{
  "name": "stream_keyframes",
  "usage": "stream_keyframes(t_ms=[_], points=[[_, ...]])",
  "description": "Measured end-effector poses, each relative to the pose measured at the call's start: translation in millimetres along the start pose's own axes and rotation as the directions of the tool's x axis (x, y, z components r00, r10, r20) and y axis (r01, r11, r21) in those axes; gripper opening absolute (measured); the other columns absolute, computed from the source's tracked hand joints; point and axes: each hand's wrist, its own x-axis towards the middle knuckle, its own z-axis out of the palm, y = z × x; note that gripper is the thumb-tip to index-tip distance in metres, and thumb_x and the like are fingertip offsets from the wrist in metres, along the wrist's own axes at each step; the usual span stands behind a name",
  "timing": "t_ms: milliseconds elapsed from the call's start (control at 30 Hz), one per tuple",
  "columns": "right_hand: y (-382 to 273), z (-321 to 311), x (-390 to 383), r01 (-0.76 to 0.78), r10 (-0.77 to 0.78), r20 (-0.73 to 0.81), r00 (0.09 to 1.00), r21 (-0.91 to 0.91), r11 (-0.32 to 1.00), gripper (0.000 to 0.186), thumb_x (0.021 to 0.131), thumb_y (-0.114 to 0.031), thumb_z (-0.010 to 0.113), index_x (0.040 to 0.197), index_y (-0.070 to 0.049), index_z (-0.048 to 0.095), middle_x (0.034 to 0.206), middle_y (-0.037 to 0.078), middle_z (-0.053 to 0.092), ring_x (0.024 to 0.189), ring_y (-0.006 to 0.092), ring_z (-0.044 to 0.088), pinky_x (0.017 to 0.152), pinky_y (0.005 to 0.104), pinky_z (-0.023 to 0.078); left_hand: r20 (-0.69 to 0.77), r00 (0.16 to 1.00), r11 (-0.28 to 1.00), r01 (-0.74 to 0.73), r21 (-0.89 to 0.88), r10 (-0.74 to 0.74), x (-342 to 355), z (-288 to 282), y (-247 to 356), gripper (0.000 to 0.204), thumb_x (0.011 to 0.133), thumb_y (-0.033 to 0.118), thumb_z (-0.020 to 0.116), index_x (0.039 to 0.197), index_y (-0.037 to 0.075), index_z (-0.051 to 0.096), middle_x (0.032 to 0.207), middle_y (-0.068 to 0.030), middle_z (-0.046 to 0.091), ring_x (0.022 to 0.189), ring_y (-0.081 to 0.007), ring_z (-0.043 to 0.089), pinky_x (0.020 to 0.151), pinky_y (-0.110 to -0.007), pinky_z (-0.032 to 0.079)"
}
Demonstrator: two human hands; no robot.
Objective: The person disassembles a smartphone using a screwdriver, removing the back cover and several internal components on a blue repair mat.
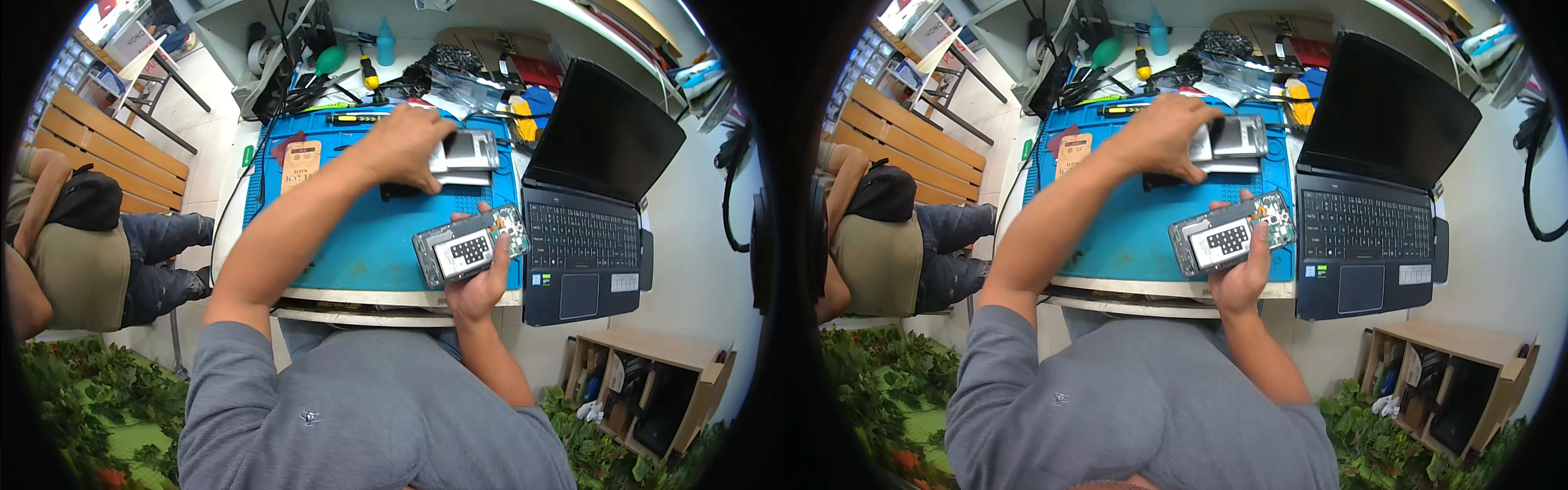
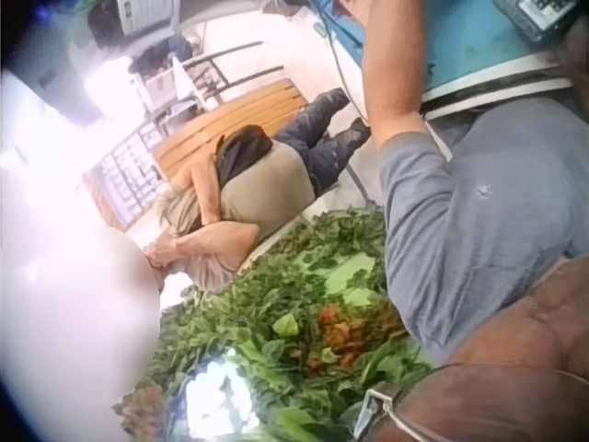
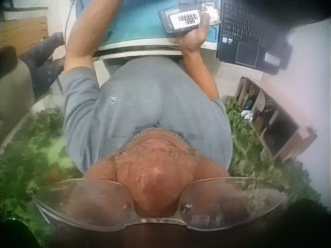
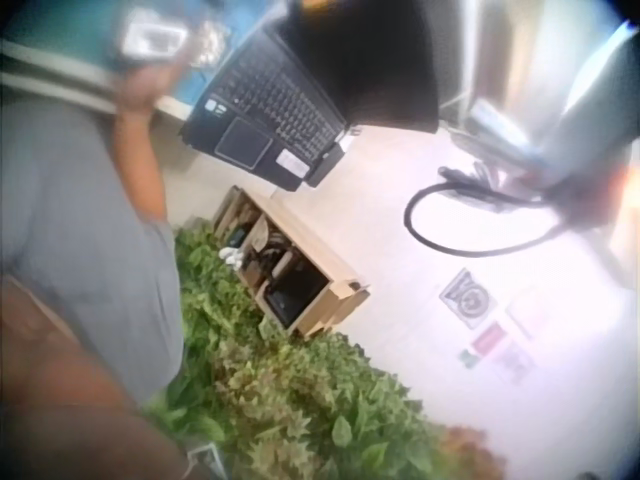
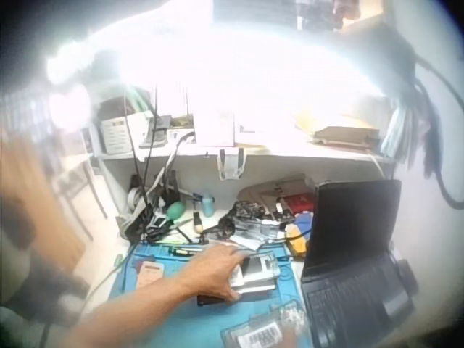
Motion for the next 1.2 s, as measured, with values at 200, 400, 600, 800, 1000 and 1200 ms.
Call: stream_keyframes(t_ms=[200, 400, 600, 800, 1000, 1200], points=[[1, -1, -1, -0.035, 0.033, -0.051, 0.998, -0.052, 0.998, 0.063, 0.119, -0.047, 0.038, 0.161, 0.000, 0.045, 0.134, 0.023, 0.070, 0.117, 0.0280, 0.072, 0.101, 0.0469, 0.063, 0.005, 1.000, 0.992, -0.019, -0.124, 0.020, -3, 2, 0, 0.100, 0.067, 0.047, 0.100, 0.150, 0.006, 0.065, 0.141, -0.0201, 0.071, 0.133, -0.0403, 0.066, 0.119, -0.049, 0.048], [-1, 1, -2, -0.068, 0.068, -0.001, 0.998, -0.037, 0.997, 0.063, 0.117, -0.042, 0.051, 0.161, 0.002, 0.042, 0.134, 0.025, 0.069, 0.118, 0.0269, 0.072, 0.103, 0.0443, 0.062, -0.079, 0.994, 0.944, 0.044, -0.326, -0.074, 40, -22, -46, 0.038, 0.100, 0.027, 0.082, 0.135, 0.012, 0.080, 0.126, -0.0149, 0.080, 0.119, -0.0356, 0.075, 0.104, -0.046, 0.059], [-4, 2, -1, -0.061, 0.060, -0.011, 0.998, -0.083, 0.995, 0.064, 0.117, -0.040, 0.053, 0.162, 0.004, 0.040, 0.131, 0.022, 0.070, 0.113, 0.0238, 0.074, 0.099, 0.0403, 0.064, 0.120, 0.993, 0.991, 0.020, -0.134, -0.004, 106, 13, -37, 0.034, 0.104, 0.022, 0.074, 0.137, 0.021, 0.081, 0.128, -0.0183, 0.081, 0.118, -0.0393, 0.076, 0.104, -0.050, 0.059], [-8, 6, -1, -0.084, 0.084, -0.007, 0.996, -0.102, 0.991, 0.065, 0.117, -0.039, 0.053, 0.163, 0.005, 0.038, 0.131, 0.022, 0.071, 0.114, 0.0233, 0.074, 0.102, 0.0394, 0.062, 0.176, 0.976, 0.991, 0.131, -0.009, -0.127, 145, 30, -35, 0.038, 0.104, 0.032, 0.074, 0.142, 0.024, 0.079, 0.131, -0.0173, 0.080, 0.126, -0.0401, 0.074, 0.111, -0.049, 0.057], [-8, 5, -2, -0.091, 0.092, 0.006, 0.996, -0.103, 0.990, 0.065, 0.118, -0.039, 0.052, 0.163, 0.006, 0.038, 0.131, 0.022, 0.071, 0.114, 0.0226, 0.074, 0.103, 0.0389, 0.062, 0.244, 0.965, 0.986, 0.122, -0.111, -0.092, 160, 24, -37, 0.032, 0.099, 0.036, 0.081, 0.122, 0.014, 0.085, 0.115, -0.0176, 0.083, 0.112, -0.0399, 0.078, 0.100, -0.050, 0.060], [-10, 8, -1, -0.065, 0.066, 0.009, 0.998, -0.077, 0.995, 0.065, 0.120, -0.042, 0.048, 0.163, 0.006, 0.039, 0.131, 0.022, 0.071, 0.114, 0.0222, 0.074, 0.102, 0.0392, 0.062, 0.053, 0.994, 0.957, 0.103, -0.272, -0.092, 129, 4, -27, 0.025, 0.102, 0.028, 0.078, 0.111, 0.004, 0.077, 0.096, -0.0171, 0.081, 0.093, -0.0312, 0.078, 0.085, -0.047, 0.058]])
